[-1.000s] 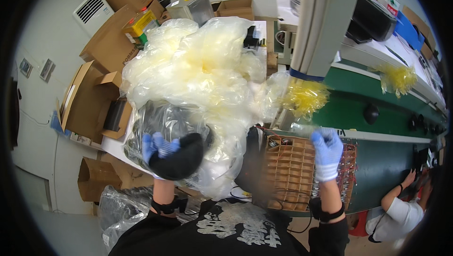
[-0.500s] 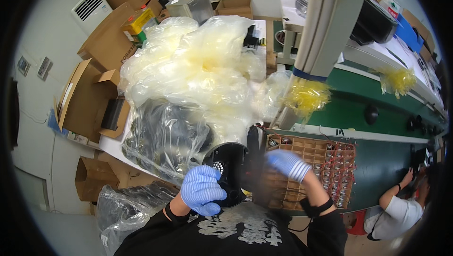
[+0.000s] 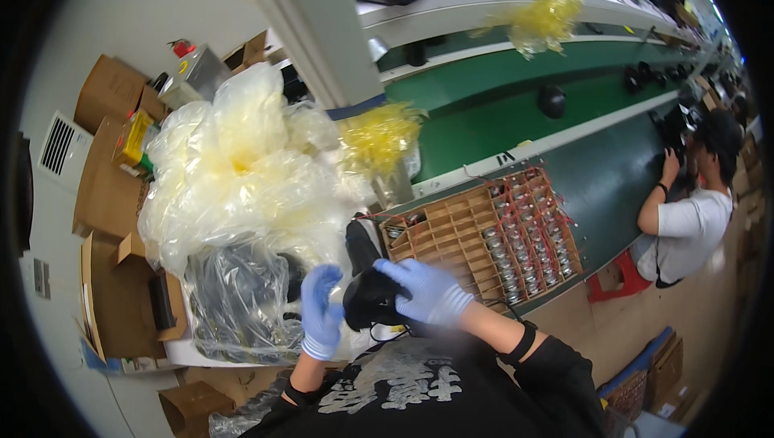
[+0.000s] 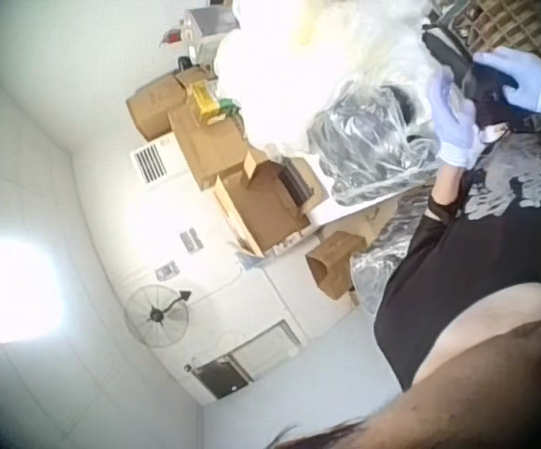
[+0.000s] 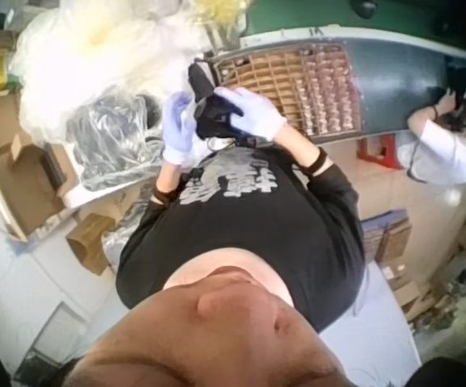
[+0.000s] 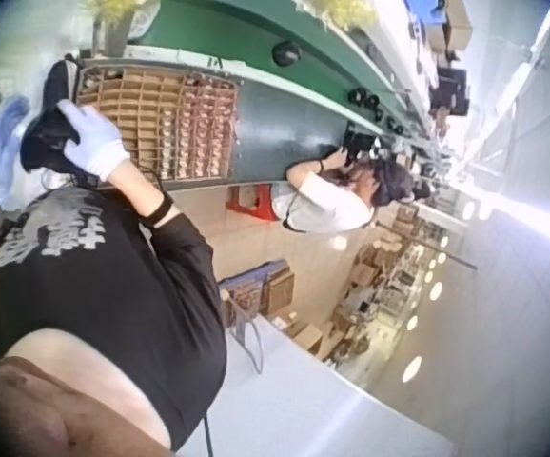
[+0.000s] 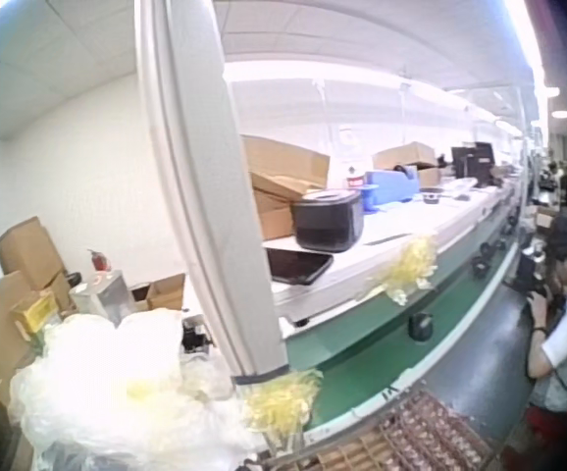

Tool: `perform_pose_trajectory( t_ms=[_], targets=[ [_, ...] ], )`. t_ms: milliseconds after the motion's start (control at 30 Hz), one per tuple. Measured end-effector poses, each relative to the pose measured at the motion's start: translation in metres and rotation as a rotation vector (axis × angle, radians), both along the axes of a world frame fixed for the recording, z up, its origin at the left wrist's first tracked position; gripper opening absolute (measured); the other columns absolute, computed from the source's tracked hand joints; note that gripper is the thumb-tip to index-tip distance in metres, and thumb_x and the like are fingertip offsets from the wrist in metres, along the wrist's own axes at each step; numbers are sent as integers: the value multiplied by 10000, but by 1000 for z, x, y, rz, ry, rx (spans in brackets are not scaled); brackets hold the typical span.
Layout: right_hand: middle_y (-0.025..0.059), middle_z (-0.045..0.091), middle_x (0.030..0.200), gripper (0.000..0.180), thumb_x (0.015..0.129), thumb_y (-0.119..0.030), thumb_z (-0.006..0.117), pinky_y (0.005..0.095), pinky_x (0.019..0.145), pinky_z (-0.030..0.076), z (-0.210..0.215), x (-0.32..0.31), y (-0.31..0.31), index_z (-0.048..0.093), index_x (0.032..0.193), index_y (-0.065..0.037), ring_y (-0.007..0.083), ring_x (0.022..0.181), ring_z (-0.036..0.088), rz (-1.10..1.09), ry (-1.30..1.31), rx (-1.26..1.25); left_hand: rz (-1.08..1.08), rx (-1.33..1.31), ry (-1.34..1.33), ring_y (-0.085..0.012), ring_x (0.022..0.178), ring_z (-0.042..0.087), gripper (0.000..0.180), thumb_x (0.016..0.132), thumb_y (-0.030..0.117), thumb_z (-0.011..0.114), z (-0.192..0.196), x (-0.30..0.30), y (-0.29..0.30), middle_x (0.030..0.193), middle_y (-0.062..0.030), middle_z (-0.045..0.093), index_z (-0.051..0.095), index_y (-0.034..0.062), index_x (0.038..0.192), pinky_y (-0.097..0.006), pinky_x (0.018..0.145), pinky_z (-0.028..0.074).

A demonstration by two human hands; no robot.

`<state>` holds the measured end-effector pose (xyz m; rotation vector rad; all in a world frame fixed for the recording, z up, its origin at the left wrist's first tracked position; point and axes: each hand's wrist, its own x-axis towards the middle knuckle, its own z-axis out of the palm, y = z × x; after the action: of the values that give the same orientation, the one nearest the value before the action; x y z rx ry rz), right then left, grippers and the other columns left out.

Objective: Assembling small electronic fans by inserting motor assemblies into plastic housings.

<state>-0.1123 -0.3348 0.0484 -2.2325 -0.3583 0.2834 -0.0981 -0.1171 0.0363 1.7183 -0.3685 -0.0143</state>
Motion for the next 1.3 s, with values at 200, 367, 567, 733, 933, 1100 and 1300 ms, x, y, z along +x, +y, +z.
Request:
perform_pose_trajectory(
  t_ms=[200,367,567,733,933,1100,1300],
  targets=[
    [110,564,1102,633,687,-170,633,378,860,460,-11,4,16,431,1286,-140,292,972,562,252,-120,-23,-490,-559,1395,-241,1268,383,775,838,527,552,-107,11,20,1381,-127,386,320,14,1371,-368,1091,278],
    [143,516,1268,792,741,-229,723,331,961,411,7,18,-28,308,1387,-35,219,1142,519,392,217,469,-710,-527,1271,-247,1264,392,931,737,516,678,-67,25,13,1378,-142,392,277,-17,1386,-359,1108,228],
    [143,672,876,245,789,-267,650,345,745,510,-90,31,-150,676,902,-51,254,806,653,-698,299,-279,-783,-642,1269,-265,1230,441,995,682,551,699,-96,22,28,1360,-173,413,284,-18,1384,-371,1063,307],
    [173,647,981,381,819,-425,561,398,834,481,-124,30,-182,665,980,-95,320,925,619,-833,398,-561,-785,-712,1259,-260,1228,440,904,733,504,666,-89,15,26,1367,-158,400,292,1,1384,-372,1053,323],
    [157,656,999,479,793,-500,564,403,821,489,-121,38,-162,673,972,-69,312,927,630,-770,462,-791,-712,-675,1262,-292,1273,388,872,775,484,639,-105,4,36,1403,-176,349,266,0,1397,-409,1079,287],
    [178,651,982,403,785,-414,568,404,815,494,-122,42,-163,676,953,-64,323,919,628,-781,491,-800,-676,-858,1343,-295,1282,376,870,784,506,621,-107,-5,46,1408,-178,340,275,-17,1387,-417,1090,268],
    [166,661,915,269,741,-265,600,383,788,496,-134,25,-169,675,918,-77,326,867,635,-961,339,-573,-673,-975,1360,-346,1278,368,859,780,497,629,-102,-14,46,1404,-202,338,286,-7,1385,-459,1088,261]
  ],
)
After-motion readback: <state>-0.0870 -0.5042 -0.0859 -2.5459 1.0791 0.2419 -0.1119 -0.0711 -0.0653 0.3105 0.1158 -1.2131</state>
